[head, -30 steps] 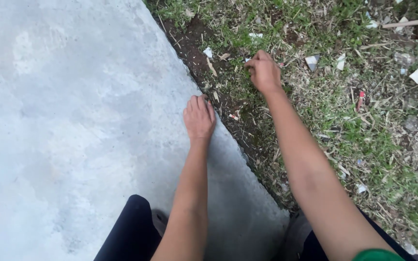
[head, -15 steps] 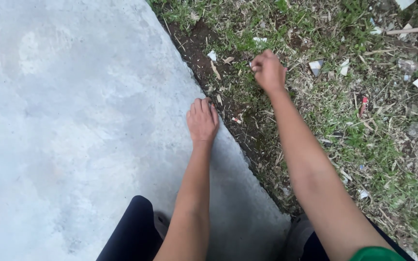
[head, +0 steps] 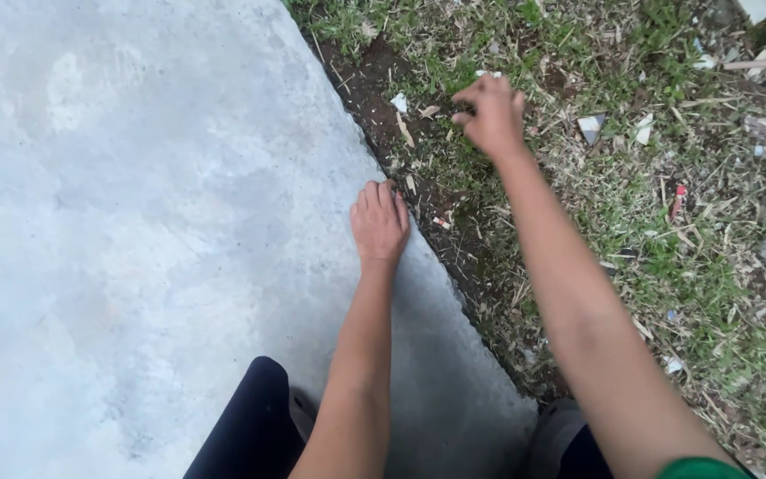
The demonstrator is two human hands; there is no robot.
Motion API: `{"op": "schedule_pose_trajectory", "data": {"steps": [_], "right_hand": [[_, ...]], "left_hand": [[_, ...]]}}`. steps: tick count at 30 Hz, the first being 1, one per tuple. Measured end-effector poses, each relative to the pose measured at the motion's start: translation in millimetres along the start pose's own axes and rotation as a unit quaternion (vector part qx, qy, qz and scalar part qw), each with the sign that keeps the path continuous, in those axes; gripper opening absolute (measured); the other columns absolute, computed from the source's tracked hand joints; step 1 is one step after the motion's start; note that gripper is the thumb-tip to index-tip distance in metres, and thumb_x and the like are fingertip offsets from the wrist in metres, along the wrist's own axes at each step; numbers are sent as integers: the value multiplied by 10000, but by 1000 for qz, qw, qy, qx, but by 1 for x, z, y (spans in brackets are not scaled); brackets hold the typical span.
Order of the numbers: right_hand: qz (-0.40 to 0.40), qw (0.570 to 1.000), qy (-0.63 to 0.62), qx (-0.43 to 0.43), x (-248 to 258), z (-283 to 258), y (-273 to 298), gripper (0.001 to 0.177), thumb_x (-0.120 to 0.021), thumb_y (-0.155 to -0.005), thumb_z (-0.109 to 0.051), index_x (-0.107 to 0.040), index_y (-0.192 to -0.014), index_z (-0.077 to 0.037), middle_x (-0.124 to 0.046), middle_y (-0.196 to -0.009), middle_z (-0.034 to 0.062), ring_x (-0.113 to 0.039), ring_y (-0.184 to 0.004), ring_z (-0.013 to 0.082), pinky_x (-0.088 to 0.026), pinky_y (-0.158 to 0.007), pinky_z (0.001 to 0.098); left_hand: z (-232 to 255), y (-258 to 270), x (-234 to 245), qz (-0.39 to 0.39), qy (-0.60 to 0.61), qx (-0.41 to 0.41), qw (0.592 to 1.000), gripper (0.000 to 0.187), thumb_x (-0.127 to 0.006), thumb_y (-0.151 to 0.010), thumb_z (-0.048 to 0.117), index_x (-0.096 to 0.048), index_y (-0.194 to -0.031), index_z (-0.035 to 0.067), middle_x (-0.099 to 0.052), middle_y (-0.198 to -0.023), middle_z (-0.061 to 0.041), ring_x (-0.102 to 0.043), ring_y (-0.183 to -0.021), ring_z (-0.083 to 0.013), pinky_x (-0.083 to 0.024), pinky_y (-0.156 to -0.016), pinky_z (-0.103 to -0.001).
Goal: Picking up small pieces of trash and glass shards from the ground next to a concrete walkway.
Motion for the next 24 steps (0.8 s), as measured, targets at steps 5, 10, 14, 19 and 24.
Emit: {"op": "schedule_pose_trajectory", "data": {"steps": [5,10,14,19,24], "right_hand": [[-16,993,111,22,-36,2,0,347,-876,-763,-221,-789,-1098,-247,-648,-1211,23,-511,-1189,233,-329,-1090,446],[24,990,120,65,-47,8,3,238,-847,-810,-126,-809,-1040,-173,-680,-1144,45,-545,-1151,244,-355,-1022,461],[55,989,120,62,-59,18,-1,253,-769,-802,22,-817,-1000,-128,-709,-1068,24,-558,-1043,214,-401,-1005,406],[82,991,90,50,-68,26,-4,231,-716,-809,70,-803,-901,-122,-709,-1003,15,-567,-1021,187,-401,-1039,410],[76,994,59,60,-57,24,4,169,-718,-833,55,-777,-857,-101,-698,-933,17,-571,-1011,179,-400,-1065,421]], "left_hand": [[0,0,1,0,1,2,1000,207,-593,-961,244,-632,-1134,137,-575,-1026,-69,-576,-976,-259,-438,-804,-413],[-1,0,-2,-5,-4,1,1000,207,-594,-963,251,-633,-1129,135,-576,-1026,-65,-576,-971,-255,-437,-801,-408],[-1,0,-3,0,-9,3,1000,208,-592,-959,255,-634,-1122,133,-576,-1025,-60,-577,-971,-251,-436,-805,-406],[-2,0,-2,-6,-10,1,1000,218,-591,-961,255,-631,-1129,122,-569,-1017,-71,-574,-968,-255,-438,-805,-404],[0,-1,0,0,3,0,1000,205,-595,-959,252,-632,-1119,129,-575,-1023,-67,-575,-967,-259,-438,-804,-411]]}}
Point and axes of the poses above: each hand's wrist, its own y-axis away from the middle knuckle, its own x-axis out of the back of the hand, z = x × y, the point moved 9 cm from there along -y, towards the middle knuckle
